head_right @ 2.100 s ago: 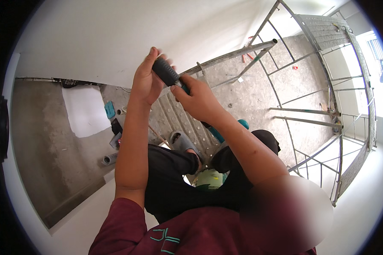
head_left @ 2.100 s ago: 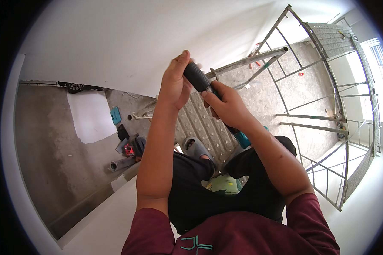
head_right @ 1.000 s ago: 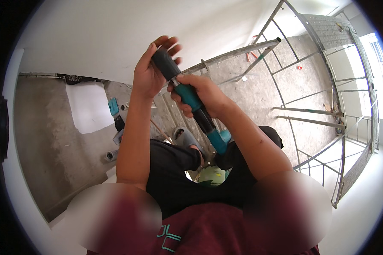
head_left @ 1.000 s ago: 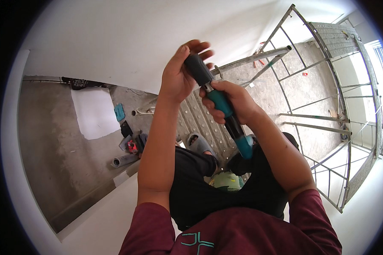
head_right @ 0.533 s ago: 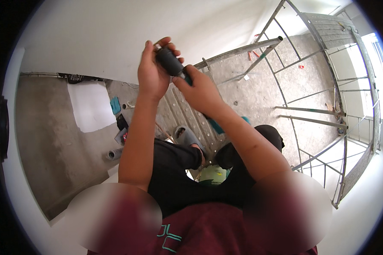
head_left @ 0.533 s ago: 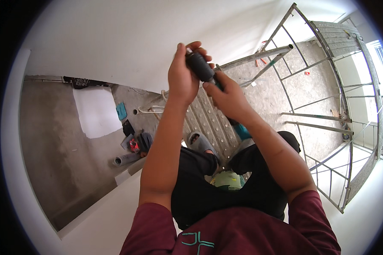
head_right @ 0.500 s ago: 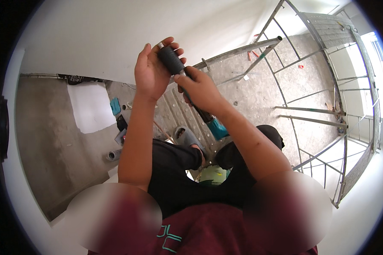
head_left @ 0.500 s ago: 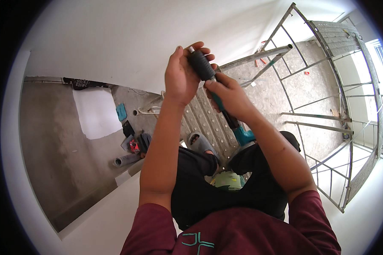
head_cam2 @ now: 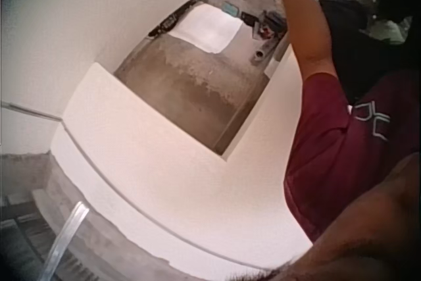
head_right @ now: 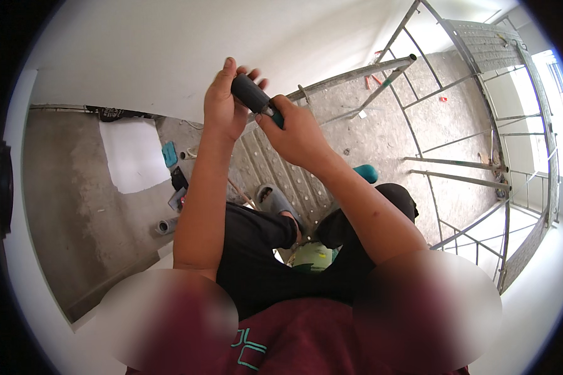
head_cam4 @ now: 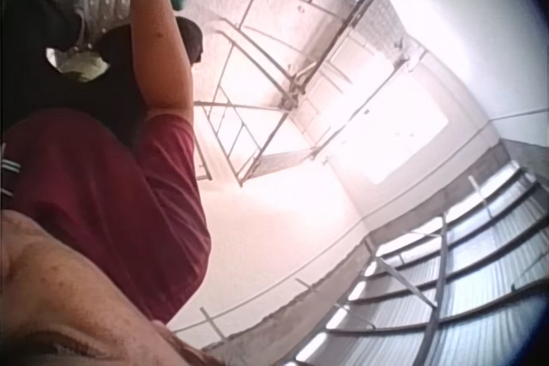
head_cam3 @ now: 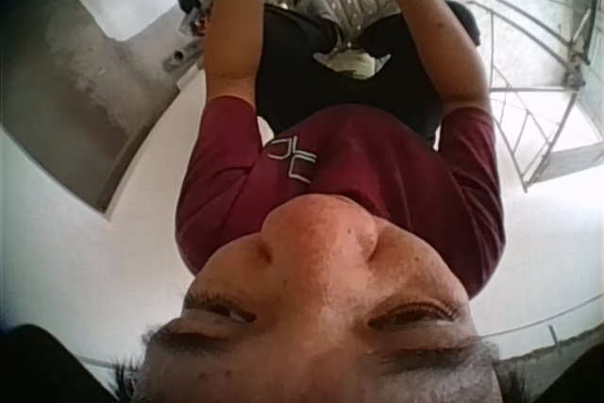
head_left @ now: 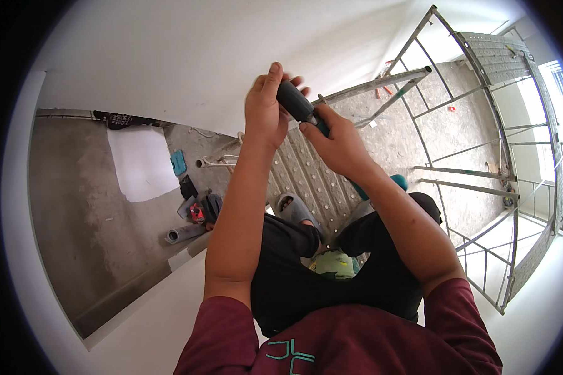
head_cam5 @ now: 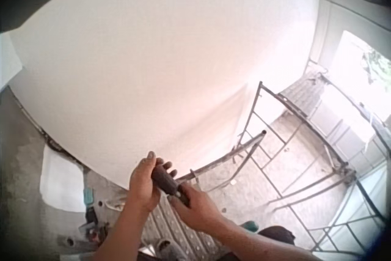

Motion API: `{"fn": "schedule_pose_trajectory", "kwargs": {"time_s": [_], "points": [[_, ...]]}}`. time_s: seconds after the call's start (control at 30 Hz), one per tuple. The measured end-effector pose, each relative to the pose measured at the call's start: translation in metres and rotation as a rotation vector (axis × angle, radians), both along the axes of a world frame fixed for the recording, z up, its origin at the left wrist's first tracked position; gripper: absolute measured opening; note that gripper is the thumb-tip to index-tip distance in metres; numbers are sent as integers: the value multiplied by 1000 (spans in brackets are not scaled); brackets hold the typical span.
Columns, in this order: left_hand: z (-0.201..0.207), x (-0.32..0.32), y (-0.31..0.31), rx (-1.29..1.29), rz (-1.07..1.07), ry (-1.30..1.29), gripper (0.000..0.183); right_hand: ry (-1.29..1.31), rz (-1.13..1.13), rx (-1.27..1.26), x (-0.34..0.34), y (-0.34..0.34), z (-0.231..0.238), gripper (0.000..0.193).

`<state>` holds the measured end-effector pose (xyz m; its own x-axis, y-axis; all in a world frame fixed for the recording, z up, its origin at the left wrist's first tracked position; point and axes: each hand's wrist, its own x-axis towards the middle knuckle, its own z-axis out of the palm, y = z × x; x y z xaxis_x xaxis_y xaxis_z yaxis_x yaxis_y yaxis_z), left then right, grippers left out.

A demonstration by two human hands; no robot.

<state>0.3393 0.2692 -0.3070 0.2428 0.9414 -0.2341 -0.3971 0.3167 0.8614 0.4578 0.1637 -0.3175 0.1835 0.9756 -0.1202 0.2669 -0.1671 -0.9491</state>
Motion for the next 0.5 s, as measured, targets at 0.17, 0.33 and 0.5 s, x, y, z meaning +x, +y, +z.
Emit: {"fn": "schedule_pose_trajectory", "kwargs": {"time_s": [0.17, 0.33, 0.5], "points": [[8, -13, 6, 25, -419, -329, 44, 603, 9, -183, 1, 2, 8, 32], [3, -16, 9, 87, -319, -113, 34, 170, -82, 46, -2, 3, -8, 33], [-12, -17, 14, 39, -114, 36, 34, -71, -77, 55, -1, 2, -3, 34]]}}
